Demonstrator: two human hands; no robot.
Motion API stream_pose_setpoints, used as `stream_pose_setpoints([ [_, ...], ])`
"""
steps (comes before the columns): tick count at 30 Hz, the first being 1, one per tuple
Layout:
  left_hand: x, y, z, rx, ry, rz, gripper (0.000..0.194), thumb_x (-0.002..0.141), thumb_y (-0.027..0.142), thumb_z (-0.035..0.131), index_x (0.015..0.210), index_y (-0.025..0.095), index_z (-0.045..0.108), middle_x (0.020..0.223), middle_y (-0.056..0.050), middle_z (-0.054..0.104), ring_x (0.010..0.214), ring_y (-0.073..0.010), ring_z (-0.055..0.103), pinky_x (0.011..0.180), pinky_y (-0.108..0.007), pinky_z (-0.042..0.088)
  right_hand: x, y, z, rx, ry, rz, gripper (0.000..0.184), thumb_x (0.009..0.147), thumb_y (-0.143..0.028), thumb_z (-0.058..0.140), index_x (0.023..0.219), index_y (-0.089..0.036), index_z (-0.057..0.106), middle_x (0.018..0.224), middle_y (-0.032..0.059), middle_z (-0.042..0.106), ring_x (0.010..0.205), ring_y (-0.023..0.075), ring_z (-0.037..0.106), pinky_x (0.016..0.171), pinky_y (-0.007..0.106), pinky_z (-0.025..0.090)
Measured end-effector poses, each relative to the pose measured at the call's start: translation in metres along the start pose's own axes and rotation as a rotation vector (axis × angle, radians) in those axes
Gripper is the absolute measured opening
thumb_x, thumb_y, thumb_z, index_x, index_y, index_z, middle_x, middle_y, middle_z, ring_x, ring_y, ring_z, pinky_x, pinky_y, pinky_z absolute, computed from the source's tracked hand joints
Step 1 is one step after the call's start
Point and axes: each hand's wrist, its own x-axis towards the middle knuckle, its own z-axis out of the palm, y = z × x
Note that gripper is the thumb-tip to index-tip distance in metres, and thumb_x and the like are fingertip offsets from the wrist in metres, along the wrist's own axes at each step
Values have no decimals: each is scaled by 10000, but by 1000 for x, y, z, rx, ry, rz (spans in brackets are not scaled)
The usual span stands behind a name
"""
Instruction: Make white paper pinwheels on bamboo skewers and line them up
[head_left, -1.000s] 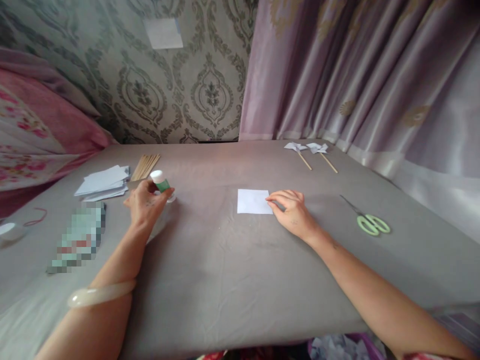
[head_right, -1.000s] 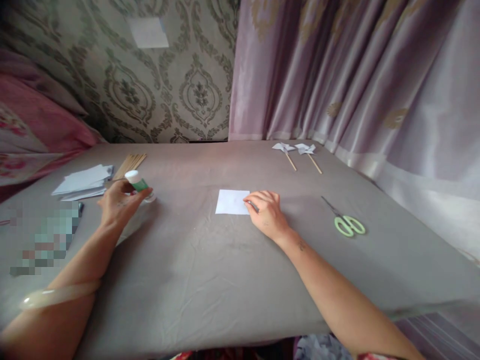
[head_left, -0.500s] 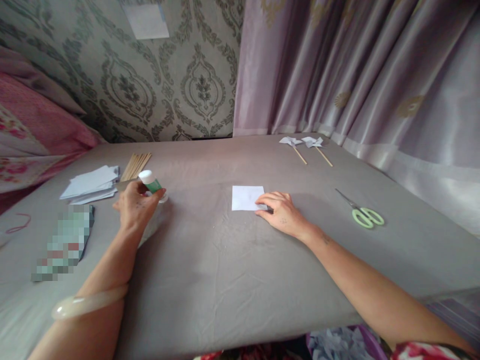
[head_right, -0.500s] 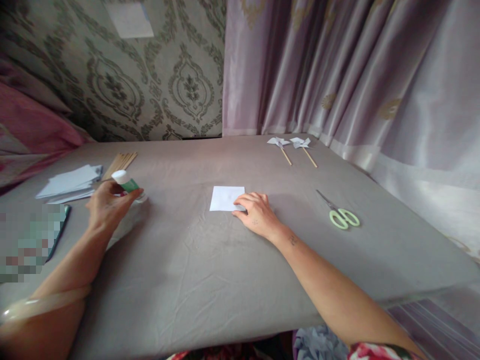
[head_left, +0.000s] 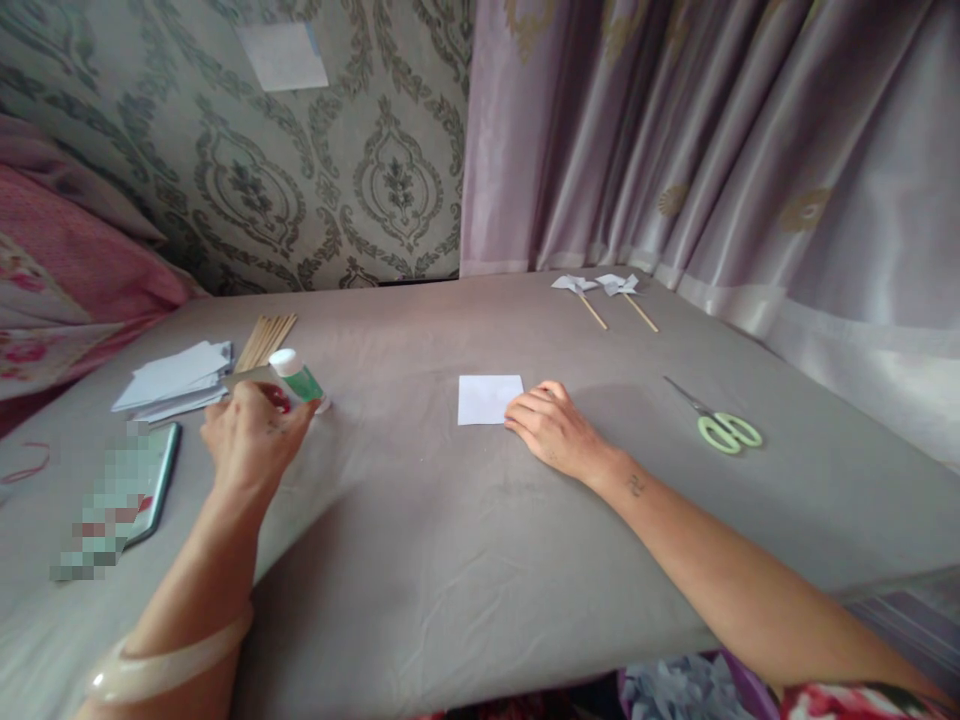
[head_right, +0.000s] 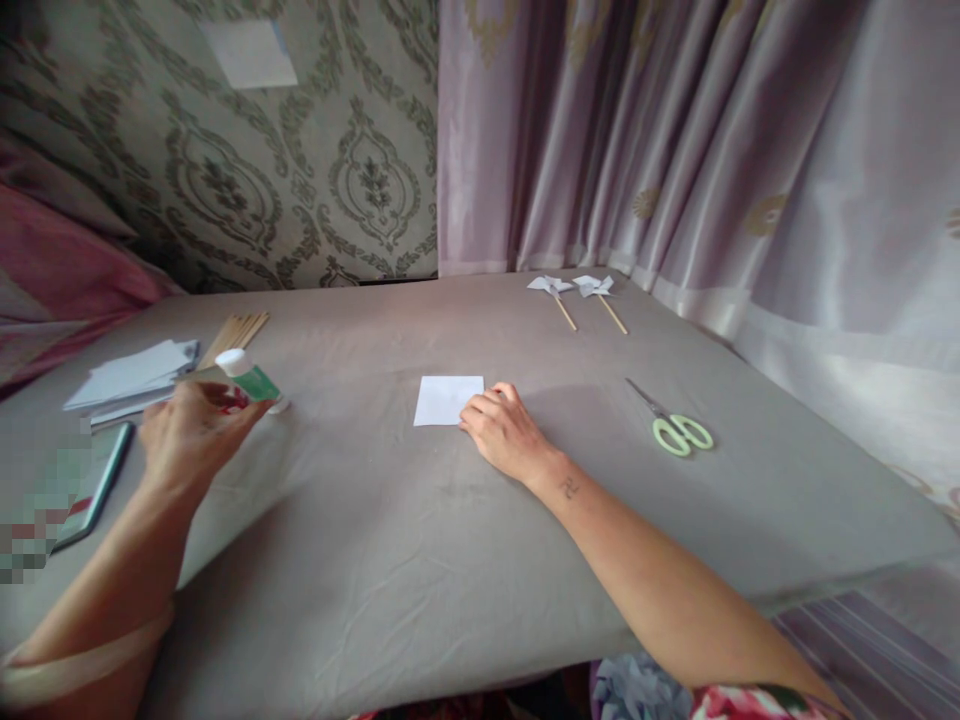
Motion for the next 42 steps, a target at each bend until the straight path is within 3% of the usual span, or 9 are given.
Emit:
stream_pose_setpoints([
  [2, -6, 12, -10, 67, -89, -66, 379, 764, 511, 548, 896, 160, 602, 911, -119, 669, 981, -334, 553, 812, -395, 392, 1, -1, -1, -35, -3, -15, 186, 913, -175, 529, 778, -150, 654, 824, 43, 703, 786, 162, 592, 850, 330, 285],
  [5, -15, 29, -18, -9, -181, 35, 301, 819, 444, 512, 876, 173, 629, 865, -81, 674, 874, -255, 602, 780, -341, 414, 2, -3, -3, -100, -22, -26, 203, 912, -128, 493, 770, -140, 637, 782, 54, 689, 759, 167, 574, 838, 325, 295],
  [10, -33, 54, 4, -274, -206, 541, 208, 827, 362, 558, 895, 186, 644, 878, -59, 668, 863, -205, 603, 795, -319, 471, -1, 2, -4, -114, -47, -51, 222, 907, -100, 451, 767, -139, 619, 757, 72, 666, 737, 174, 558, 836, 326, 316],
  [13, -47, 73, 22, -359, -205, 864, 226, 849, 309, 558, 1031, 189, 616, 1038, -77, 660, 981, -217, 584, 878, -363, 480, -3, 8, -6, -25, -59, -88, 218, 918, -116, 447, 799, -147, 628, 782, 71, 668, 753, 172, 563, 816, 315, 341],
  [17, -65, 99, 34, -261, -179, 1039, 268, 843, 243, 575, 1102, 180, 597, 1138, -98, 629, 1062, -239, 550, 927, -391, 475, -4, 15, -11, 80, 15, -134, 192, 919, -146, 483, 849, -171, 659, 928, 71, 673, 854, 173, 567, 800, 301, 370],
  [21, -73, 113, 39, -156, -172, 1033, 197, 832, 245, 587, 1012, 175, 625, 1055, -87, 656, 1000, -243, 573, 877, -389, 495, -4, 17, -13, 52, 102, -98, 202, 904, -149, 508, 826, -195, 688, 892, 68, 631, 846, 183, 523, 756, 296, 380],
  [27, -78, 124, 42, -38, -174, 1016, 196, 898, 193, 447, 886, 168, 642, 892, -84, 666, 885, -212, 589, 790, -349, 496, -5, 15, -9, 48, 1, -54, 200, 913, -163, 509, 828, -183, 689, 837, 51, 622, 806, 166, 514, 742, 281, 368],
  [34, -80, 133, 44, -7, -217, 993, 227, 908, 174, 421, 840, 163, 638, 868, -79, 667, 865, -215, 589, 765, -341, 489, -6, 13, -7, 54, -44, -19, 207, 921, -170, 497, 828, -186, 681, 840, 54, 618, 806, 162, 522, 742, 287, 361],
  [42, -81, 135, 42, 10, -252, 986, 250, 930, 181, 400, 860, 155, 639, 866, -80, 673, 848, -206, 595, 762, -326, 478, -2, -15, -7, 103, -70, 71, 122, 883, -263, 588, 848, -182, 674, 870, 56, 620, 858, 179, 567, 733, 285, 403],
])
